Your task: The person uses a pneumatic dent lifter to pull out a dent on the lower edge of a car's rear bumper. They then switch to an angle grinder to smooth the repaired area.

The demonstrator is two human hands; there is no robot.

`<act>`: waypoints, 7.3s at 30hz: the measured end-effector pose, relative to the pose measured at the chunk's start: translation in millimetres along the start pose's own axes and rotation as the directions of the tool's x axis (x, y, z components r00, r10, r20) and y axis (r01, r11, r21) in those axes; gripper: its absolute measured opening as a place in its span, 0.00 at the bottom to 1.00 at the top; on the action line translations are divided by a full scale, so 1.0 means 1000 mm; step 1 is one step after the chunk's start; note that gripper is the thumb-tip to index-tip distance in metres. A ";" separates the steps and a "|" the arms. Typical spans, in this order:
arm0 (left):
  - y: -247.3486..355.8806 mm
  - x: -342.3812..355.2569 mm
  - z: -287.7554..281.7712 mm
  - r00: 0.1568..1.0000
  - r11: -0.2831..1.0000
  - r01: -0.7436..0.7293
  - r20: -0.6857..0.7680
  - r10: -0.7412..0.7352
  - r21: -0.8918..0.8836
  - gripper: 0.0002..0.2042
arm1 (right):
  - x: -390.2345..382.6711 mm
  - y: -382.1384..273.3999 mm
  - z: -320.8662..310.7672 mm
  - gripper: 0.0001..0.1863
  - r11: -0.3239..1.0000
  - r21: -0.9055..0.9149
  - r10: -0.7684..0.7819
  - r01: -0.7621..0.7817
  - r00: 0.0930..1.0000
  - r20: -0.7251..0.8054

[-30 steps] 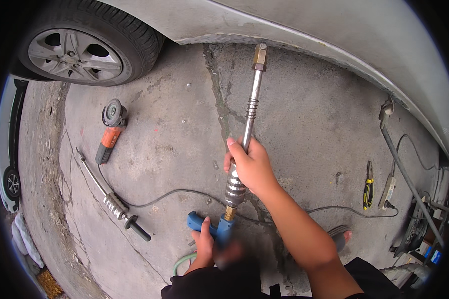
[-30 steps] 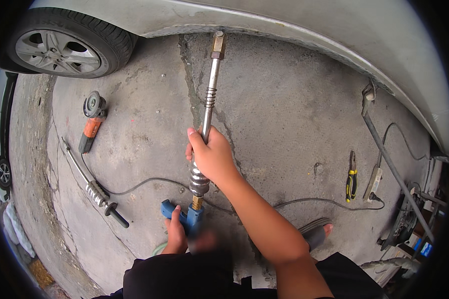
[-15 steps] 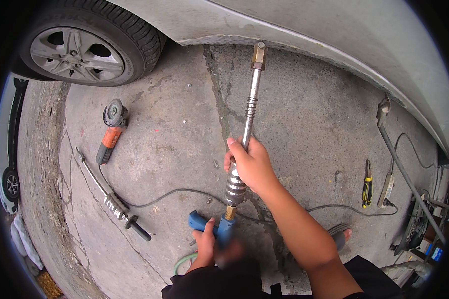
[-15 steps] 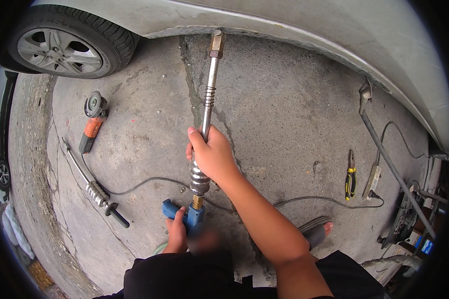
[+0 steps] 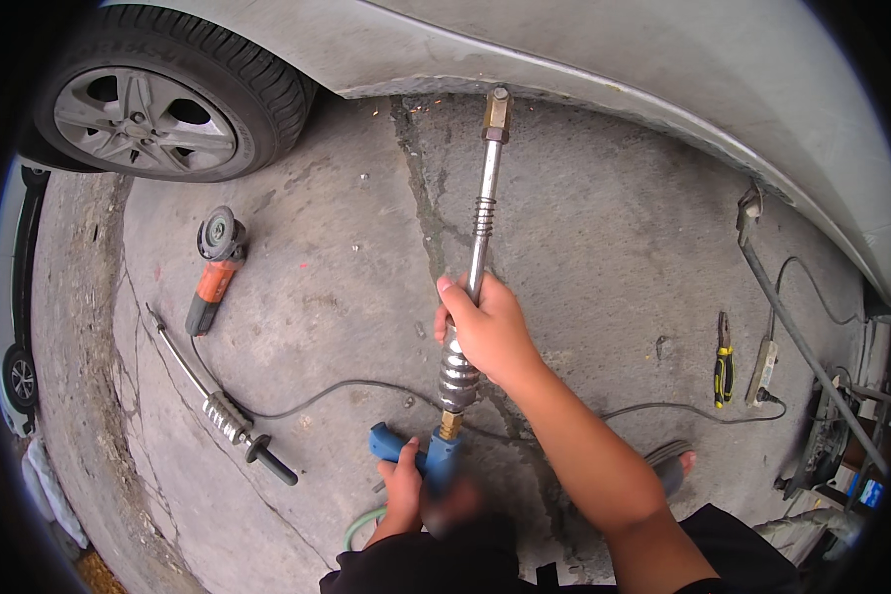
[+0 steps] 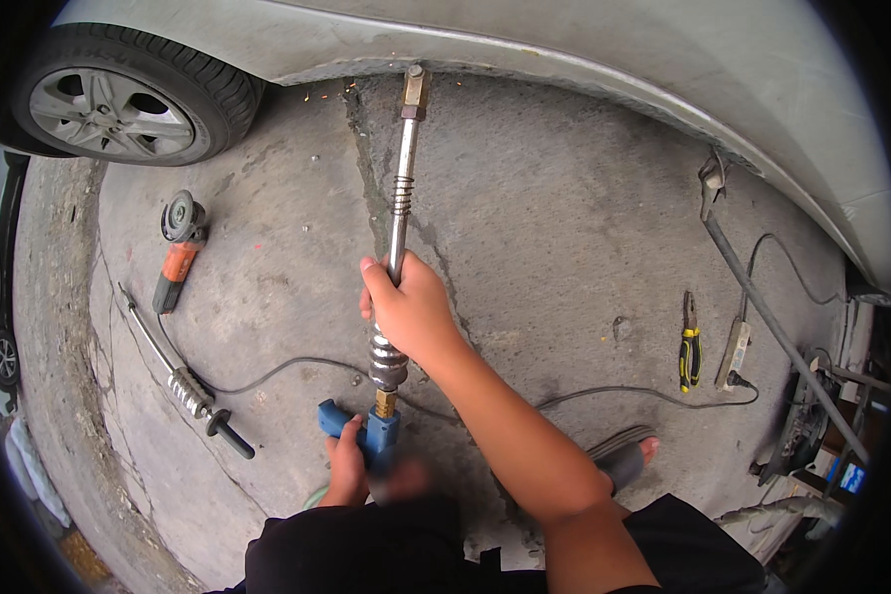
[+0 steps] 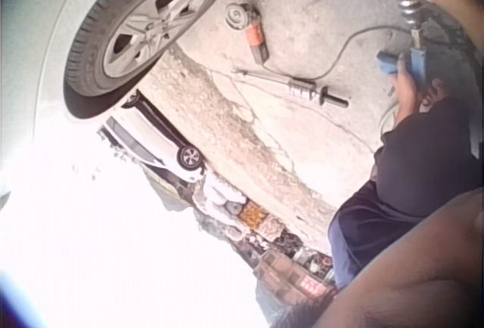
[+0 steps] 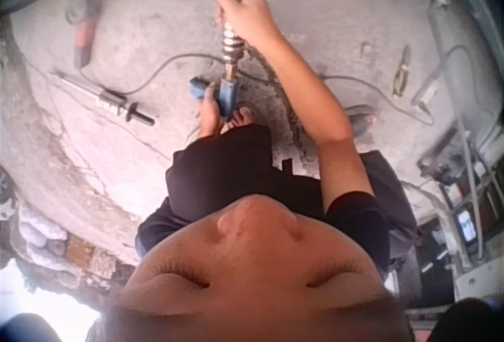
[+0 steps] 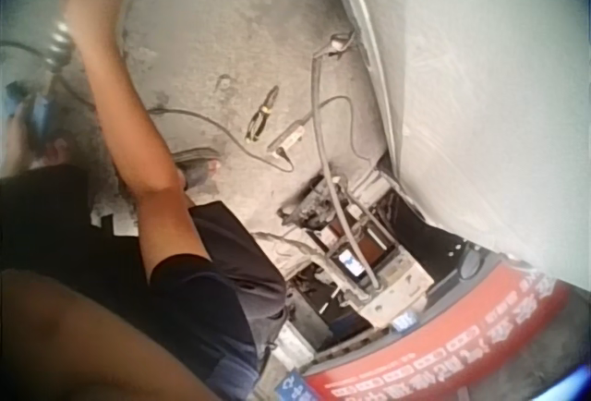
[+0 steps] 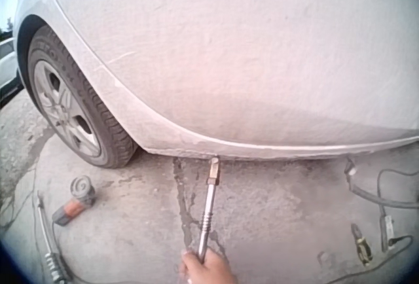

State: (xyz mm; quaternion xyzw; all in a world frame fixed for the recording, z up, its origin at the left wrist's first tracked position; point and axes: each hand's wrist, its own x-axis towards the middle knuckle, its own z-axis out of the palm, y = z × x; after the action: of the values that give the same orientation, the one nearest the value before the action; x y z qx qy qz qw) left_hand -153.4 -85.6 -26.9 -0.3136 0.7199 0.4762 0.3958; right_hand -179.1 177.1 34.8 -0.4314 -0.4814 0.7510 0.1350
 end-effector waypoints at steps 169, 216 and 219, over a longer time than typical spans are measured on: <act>0.016 0.015 -0.021 0.988 0.965 0.007 -0.147 -0.047 -0.261 0.23 | 0.068 -0.038 0.059 0.24 0.866 0.283 0.286 -0.413 0.872 0.396; 0.007 0.011 -0.024 0.990 0.982 -0.014 -0.144 -0.013 -0.188 0.29 | 0.080 -0.046 0.070 0.09 0.975 0.164 0.112 -0.150 0.969 0.222; -0.005 0.023 -0.029 0.986 0.982 -0.024 -0.169 -0.008 -0.188 0.23 | 0.064 -0.015 0.072 0.09 0.983 0.058 0.159 -0.175 0.964 0.213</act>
State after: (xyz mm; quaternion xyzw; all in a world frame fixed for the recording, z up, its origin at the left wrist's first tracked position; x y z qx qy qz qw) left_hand -168.1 -116.3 -42.3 -0.3860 0.7034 0.5160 0.2998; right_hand -276.0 180.5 26.2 -0.3841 -0.4258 0.8184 0.0364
